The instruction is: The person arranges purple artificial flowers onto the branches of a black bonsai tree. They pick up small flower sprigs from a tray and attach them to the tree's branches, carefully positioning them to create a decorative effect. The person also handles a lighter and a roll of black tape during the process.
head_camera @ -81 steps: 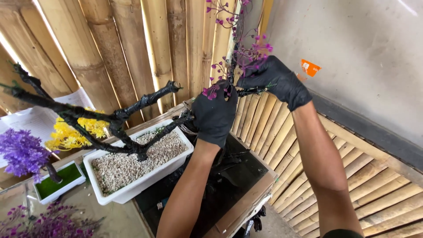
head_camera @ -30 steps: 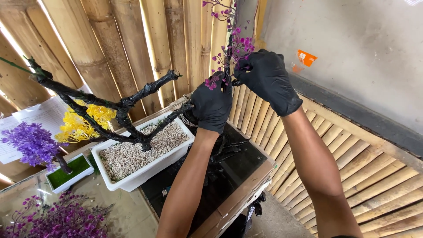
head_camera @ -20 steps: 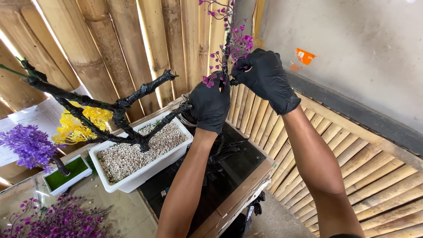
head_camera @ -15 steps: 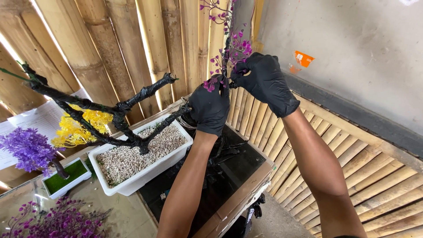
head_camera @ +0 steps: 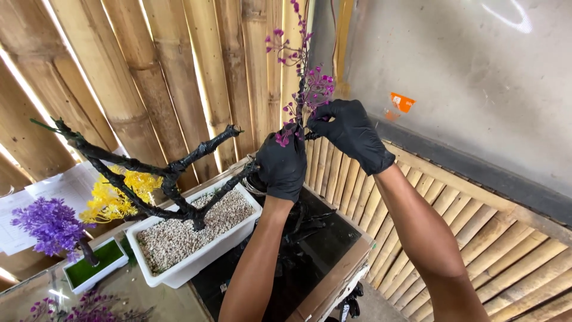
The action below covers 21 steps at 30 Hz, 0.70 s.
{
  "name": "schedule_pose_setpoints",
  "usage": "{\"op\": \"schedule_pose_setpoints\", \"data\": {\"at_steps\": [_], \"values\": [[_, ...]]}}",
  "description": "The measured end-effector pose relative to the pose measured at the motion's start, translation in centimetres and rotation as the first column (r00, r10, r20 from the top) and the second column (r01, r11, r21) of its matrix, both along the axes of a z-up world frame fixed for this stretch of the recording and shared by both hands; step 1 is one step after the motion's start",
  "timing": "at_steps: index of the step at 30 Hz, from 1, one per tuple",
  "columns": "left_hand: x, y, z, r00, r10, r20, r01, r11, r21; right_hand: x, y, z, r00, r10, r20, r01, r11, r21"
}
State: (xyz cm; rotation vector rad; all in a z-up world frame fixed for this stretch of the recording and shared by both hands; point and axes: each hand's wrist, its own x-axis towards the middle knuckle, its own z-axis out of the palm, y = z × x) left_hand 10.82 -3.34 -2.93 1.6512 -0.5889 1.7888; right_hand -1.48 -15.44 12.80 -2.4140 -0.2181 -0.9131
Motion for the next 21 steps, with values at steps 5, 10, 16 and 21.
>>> {"op": "schedule_pose_setpoints", "data": {"at_steps": [5,10,16,21], "values": [[1.8,-1.1,-1.7,0.999,0.045,0.016,-0.045,0.999,0.000,-1.3,1.0,0.4,0.998,-0.051,0.045,0.052,0.998,-0.017],[-1.2,3.1,4.0,0.965,0.179,0.193,-0.210,0.965,0.159,-4.1,3.3,2.7,0.999,-0.037,-0.031,0.037,0.999,-0.002],[-7.4,3.8,6.9,0.994,0.051,-0.099,-0.033,0.984,0.172,-1.0,0.5,3.1,0.994,-0.030,-0.105,0.025,0.998,-0.050],[-10.7,4.4,9.7,0.945,-0.055,-0.323,0.084,0.994,0.077,-2.1,1.9,4.5,0.969,0.082,-0.234,-0.049,0.989,0.141]]}}
